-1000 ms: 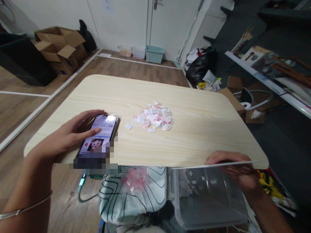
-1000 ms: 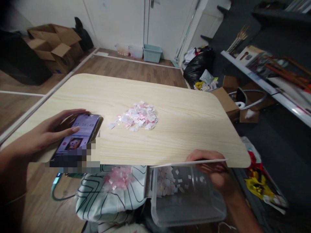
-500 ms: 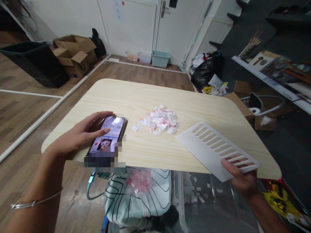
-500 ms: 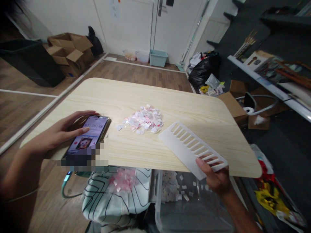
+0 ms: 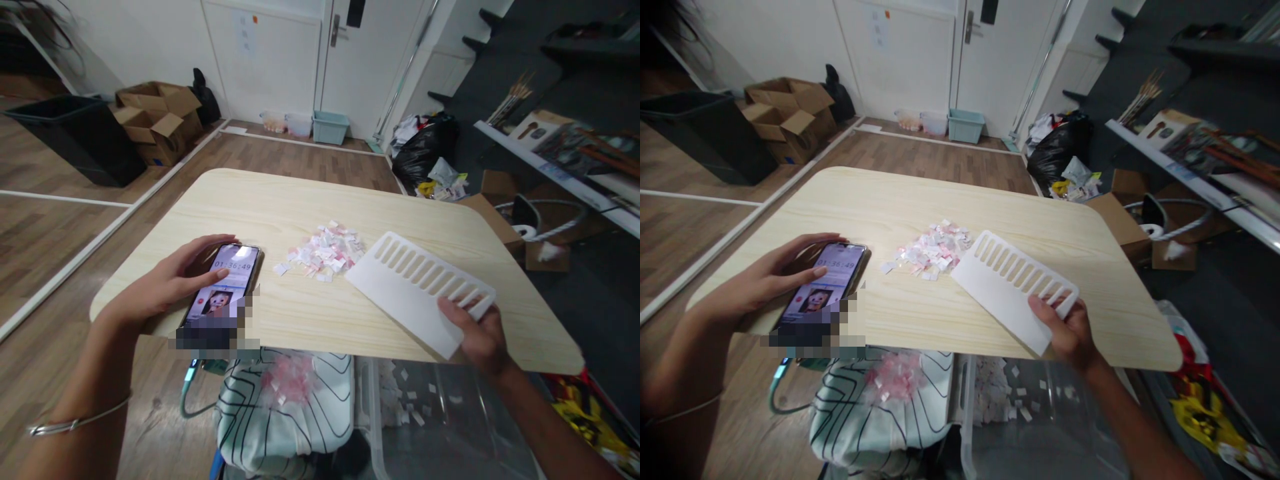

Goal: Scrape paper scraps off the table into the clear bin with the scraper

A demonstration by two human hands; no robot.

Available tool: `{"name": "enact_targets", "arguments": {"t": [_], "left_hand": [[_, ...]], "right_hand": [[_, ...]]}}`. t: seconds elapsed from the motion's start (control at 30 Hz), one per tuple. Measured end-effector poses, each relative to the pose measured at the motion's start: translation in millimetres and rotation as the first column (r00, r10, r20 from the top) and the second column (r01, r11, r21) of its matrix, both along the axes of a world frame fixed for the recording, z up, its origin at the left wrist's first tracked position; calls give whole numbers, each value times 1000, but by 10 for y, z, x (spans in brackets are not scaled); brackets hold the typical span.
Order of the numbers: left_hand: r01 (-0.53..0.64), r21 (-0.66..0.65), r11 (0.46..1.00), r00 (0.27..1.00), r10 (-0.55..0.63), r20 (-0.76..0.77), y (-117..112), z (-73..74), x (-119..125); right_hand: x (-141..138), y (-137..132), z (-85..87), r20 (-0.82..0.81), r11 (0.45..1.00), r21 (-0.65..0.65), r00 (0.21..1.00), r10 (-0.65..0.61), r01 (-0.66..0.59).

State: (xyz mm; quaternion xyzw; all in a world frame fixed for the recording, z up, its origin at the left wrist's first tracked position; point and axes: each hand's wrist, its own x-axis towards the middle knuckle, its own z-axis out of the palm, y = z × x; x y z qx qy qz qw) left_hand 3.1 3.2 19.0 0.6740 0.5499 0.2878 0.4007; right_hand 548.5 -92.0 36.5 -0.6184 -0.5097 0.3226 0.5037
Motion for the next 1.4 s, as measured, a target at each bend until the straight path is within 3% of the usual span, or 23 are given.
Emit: {"name": "enact_targets", "arguments": {"t": [0.13, 0.3, 0.47, 0.6, 0.8, 1.17, 1.4], "left_hand": [[6, -7, 1000, 1000, -6, -5, 15, -17, -20], [13, 6, 1000, 1000, -13, -3, 19, -16, -36], [8, -27, 1000, 1000, -9, -4, -8, 16, -29], [-11, -48, 999, 1000, 12, 16, -26, 4, -39], [-17, -53, 998, 1000, 17, -1, -30, -86, -130], [-53, -71, 996, 998, 51, -29, 20, -88, -153], [-68, -71, 995, 997, 66, -33, 86, -54, -228]], "right_hand": [[-115, 391, 184, -68, 999, 34, 997, -40, 42], [-260, 1009, 319, -141, 999, 48, 990, 6, 1], [-474, 1560, 201, -212, 996, 65, 974, 77, -64], [-558, 1805, 48, -235, 992, 91, 966, 110, -91], [-467, 1828, -95, -181, 986, 142, 977, 117, -92], [-446, 1615, -110, 26, 915, 78, 919, 394, -395], [-427, 1625, -85, -53, 927, 109, 929, 365, -358]]}}
